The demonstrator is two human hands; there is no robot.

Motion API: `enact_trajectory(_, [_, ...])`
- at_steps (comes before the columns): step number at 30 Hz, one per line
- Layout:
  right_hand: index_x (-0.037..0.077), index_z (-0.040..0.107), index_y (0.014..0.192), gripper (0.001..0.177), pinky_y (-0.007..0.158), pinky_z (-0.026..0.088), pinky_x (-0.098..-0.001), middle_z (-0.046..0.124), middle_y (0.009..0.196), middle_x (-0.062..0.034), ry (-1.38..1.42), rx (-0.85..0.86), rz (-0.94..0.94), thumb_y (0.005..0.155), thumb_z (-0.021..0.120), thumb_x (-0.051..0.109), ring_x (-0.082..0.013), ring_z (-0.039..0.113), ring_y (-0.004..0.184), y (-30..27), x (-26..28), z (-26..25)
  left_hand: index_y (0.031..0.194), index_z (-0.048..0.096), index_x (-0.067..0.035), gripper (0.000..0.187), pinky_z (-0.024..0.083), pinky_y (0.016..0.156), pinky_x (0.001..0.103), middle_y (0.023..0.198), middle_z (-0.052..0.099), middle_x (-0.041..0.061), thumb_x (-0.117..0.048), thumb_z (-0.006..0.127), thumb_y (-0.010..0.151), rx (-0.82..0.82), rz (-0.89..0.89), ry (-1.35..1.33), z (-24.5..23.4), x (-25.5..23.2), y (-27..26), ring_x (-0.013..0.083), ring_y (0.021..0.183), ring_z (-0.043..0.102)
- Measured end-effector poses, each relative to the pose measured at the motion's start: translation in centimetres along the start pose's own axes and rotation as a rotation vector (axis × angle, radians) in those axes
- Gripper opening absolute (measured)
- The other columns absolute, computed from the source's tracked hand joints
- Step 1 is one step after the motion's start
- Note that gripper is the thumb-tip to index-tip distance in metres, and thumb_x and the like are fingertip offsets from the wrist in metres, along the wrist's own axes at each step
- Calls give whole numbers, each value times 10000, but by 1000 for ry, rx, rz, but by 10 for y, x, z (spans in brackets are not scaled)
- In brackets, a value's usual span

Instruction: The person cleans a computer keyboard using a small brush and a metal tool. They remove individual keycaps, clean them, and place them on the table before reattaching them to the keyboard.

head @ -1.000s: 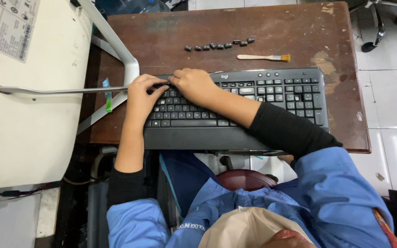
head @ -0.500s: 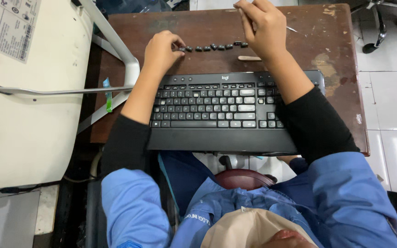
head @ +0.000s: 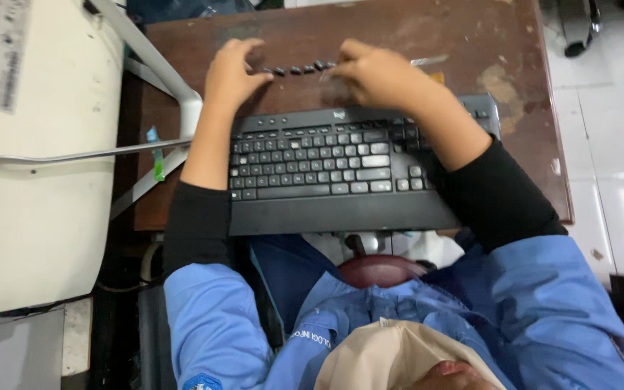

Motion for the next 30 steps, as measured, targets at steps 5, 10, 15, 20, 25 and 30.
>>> enact_trajectory(5, [87,593,1406,485,653,523,-550,539,1104,-169,-35,155,-88,924,542,73,-420,631,875,-36,52,30,1373,604,-99,596,505,796,372,1126,617,97,-178,861,841,-138,163,-84,-24,-34,-32,217,790,622])
enact_trajectory(10, [92,641,1359,411,577,517,-453,554,1002,-96,-281,-16,-250,959,588,167,-299,585,850,-64,62,28,1422,568,-77,497,475,841,449,1162,579,106,-173,785,986,-121,184,-13,-37,-93,-78,285,976,551])
enact_trajectory(15, [102,679,1349,348,702,464,-429,554,1040,-112,-242,-154,-247,1024,557,105,-304,549,853,-90,59,10,1409,573,-101,511,385,978,493,1287,633,113,-288,759,970,-70,185,90,-24,-133,-130,317,1197,564])
enact_trajectory(20, [37,639,1402,449,854,481,-443,562,1143,-152,-116,-165,-206,963,551,0,-332,555,976,-102,64,9,1444,567,-78,458,239,1147,533,1496,527,124,-309,611,1051,4,106,69,-4,-148,-164,306,1406,437])
enact_trajectory(25, [-55,577,1411,528,938,490,-461,540,1194,-200,-10,-211,-203,902,497,-170,-368,530,1029,-109,66,9,1477,531,-93,456,166,1187,557,1548,468,121,-340,509,1095,14,71,32,7,-143,-171,311,1459,367])
enact_trajectory(30, [-30,750,1144,226,813,536,-442,679,1112,-160,105,-348,19,991,583,-28,-364,662,986,-108,51,15,1456,557,-86,429,201,1175,556,1525,497,125,-306,543,1088,-38,97,70,8,-143,-171,308,1435,402])
Point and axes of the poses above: each hand's wrist, its own y-axis towards the middle knuckle, its own z-axis out of the palm, x = y × z, the point moved 7 cm from there along y, towards the middle knuckle
